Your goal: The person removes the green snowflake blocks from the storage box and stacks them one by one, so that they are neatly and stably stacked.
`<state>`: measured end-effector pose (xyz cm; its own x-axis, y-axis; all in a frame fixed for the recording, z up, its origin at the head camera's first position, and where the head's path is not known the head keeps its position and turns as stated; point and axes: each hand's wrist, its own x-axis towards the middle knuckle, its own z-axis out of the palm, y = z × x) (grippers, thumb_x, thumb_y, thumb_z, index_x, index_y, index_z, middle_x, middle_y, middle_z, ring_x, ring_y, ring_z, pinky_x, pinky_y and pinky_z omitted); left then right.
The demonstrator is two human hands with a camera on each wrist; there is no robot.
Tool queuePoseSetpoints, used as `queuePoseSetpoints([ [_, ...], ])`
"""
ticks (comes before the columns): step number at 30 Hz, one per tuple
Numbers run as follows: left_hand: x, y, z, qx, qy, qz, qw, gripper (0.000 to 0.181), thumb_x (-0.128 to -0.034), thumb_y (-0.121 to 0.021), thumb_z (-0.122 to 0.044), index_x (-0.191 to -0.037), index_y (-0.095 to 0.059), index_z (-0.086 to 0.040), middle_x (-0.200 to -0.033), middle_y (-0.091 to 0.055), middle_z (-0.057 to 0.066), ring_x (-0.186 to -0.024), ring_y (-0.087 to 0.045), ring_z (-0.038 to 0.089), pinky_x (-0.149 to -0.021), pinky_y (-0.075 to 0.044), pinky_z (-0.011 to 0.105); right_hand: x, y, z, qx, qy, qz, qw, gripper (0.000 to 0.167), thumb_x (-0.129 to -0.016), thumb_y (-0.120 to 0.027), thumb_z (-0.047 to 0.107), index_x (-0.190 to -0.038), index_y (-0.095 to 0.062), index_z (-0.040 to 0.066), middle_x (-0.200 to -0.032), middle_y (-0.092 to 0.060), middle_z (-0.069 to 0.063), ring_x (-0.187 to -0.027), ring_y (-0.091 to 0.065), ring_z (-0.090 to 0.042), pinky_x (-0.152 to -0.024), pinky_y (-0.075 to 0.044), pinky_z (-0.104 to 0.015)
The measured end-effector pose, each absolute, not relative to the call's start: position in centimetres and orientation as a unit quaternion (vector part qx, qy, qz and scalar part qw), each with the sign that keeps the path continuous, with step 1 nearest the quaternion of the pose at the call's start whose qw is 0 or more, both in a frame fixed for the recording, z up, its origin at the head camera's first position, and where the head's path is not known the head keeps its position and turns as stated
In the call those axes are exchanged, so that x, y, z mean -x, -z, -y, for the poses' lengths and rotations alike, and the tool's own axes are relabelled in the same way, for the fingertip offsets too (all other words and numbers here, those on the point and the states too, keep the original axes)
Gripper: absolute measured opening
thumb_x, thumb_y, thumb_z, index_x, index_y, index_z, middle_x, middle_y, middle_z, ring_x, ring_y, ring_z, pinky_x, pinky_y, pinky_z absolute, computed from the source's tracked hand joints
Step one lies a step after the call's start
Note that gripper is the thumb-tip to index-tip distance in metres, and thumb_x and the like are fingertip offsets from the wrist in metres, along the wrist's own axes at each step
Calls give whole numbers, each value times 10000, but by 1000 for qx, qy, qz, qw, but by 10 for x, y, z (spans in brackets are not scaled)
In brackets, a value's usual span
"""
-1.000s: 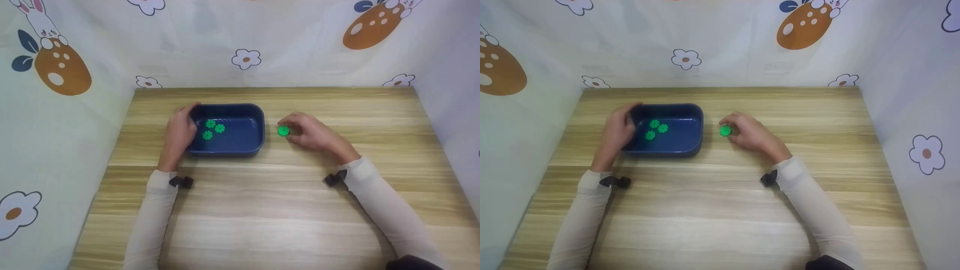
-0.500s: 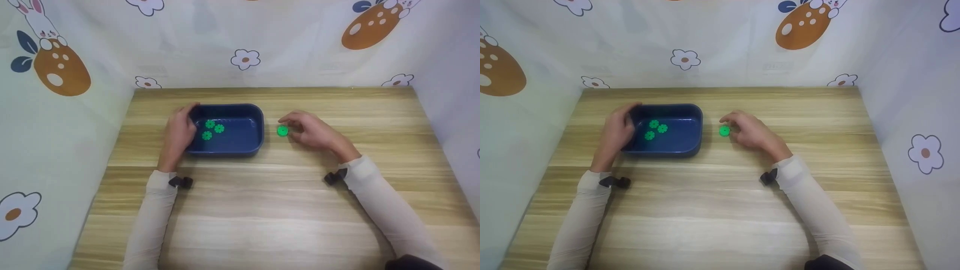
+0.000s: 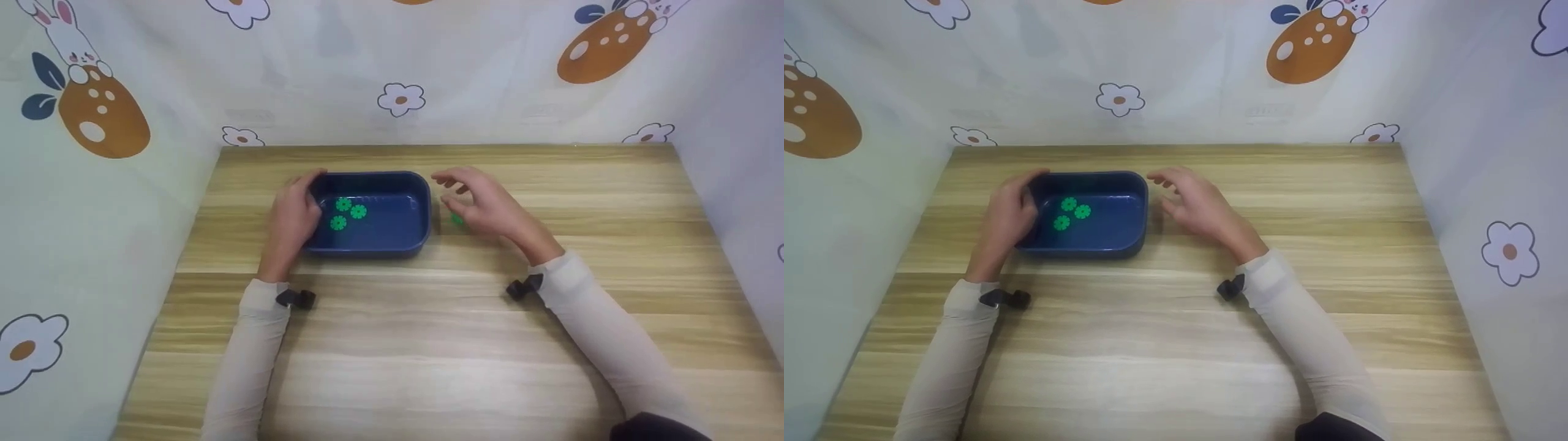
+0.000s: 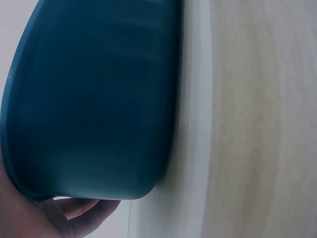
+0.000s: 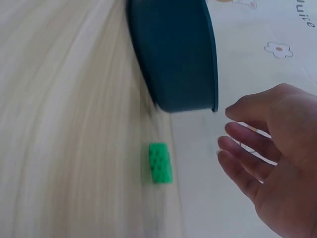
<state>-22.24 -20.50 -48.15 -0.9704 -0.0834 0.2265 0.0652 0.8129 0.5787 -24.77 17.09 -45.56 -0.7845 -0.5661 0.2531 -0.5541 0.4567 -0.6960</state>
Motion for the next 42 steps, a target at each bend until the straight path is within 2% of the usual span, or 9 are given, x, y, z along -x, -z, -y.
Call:
queuePoseSetpoints([
  [4,222,481,206,-9,304,945,120,546,-1014,-487,2,-1473,-672,-229,-1436,-689,178,-1313,-659,391,-1047,-562,598,247,453,-151,343,414,-843,-25,395,-1016,-697,58,-1408,-678,13,-1382,-724,-160,-1254,-685,-335,-1060,-568,-497],
  [10,223,482,205,-5,304,945,123,545,-1006,-488,11,-1467,-676,-210,-1433,-688,190,-1314,-662,404,-1049,-562,606,243,451,-126,356,401,-843,-46,379,-1032,-696,133,-1406,-693,69,-1390,-720,-106,-1317,-651,-276,-1172,-494,-472],
  [14,223,482,206,-3,305,944,129,545,-1004,-482,19,-1461,-680,-202,-1414,-694,195,-1300,-667,406,-1039,-565,608,239,453,-107,367,411,-833,-34,392,-1020,-711,126,-1410,-690,105,-1395,-711,-82,-1326,-636,-246,-1189,-486,-449],
  [19,222,482,206,3,300,943,146,540,-994,-468,21,-1433,-700,-191,-1357,-715,203,-1275,-670,416,-1012,-561,616,234,456,-81,390,406,-826,-20,399,-1017,-723,138,-1413,-683,100,-1372,-717,-84,-1297,-654,-240,-1162,-516,-409],
  [24,222,482,205,0,299,944,138,532,-1003,-477,14,-1442,-693,-192,-1376,-711,198,-1294,-666,408,-1064,-550,600,235,460,-59,400,395,-827,-7,393,-1005,-733,108,-1393,-687,70,-1344,-720,-124,-1228,-694,-273,-1100,-561,-379],
  [28,223,482,204,-8,298,946,126,522,-1022,-475,0,-1457,-683,-199,-1402,-699,198,-1313,-655,405,-1098,-536,600,239,459,-45,397,382,-835,3,377,-1001,-726,85,-1377,-697,62,-1338,-719,-123,-1221,-699,-268,-1100,-561,-376],
  [35,223,482,205,-11,294,948,121,513,-1023,-482,-4,-1454,-680,-200,-1399,-692,210,-1300,-657,418,-1067,-549,620,247,465,-27,398,332,-855,16,394,-986,-732,73,-1377,-700,35,-1344,-711,-132,-1263,-674,-258,-1142,-533,-390],
  [42,224,482,205,0,299,945,135,514,-1003,-493,13,-1432,-694,-187,-1366,-704,228,-1264,-671,424,-1022,-567,619,249,468,-23,397,235,-886,47,493,-993,-751,203,-1469,-654,118,-1480,-647,-98,-1378,-594,-287,-1166,-513,-447],
])
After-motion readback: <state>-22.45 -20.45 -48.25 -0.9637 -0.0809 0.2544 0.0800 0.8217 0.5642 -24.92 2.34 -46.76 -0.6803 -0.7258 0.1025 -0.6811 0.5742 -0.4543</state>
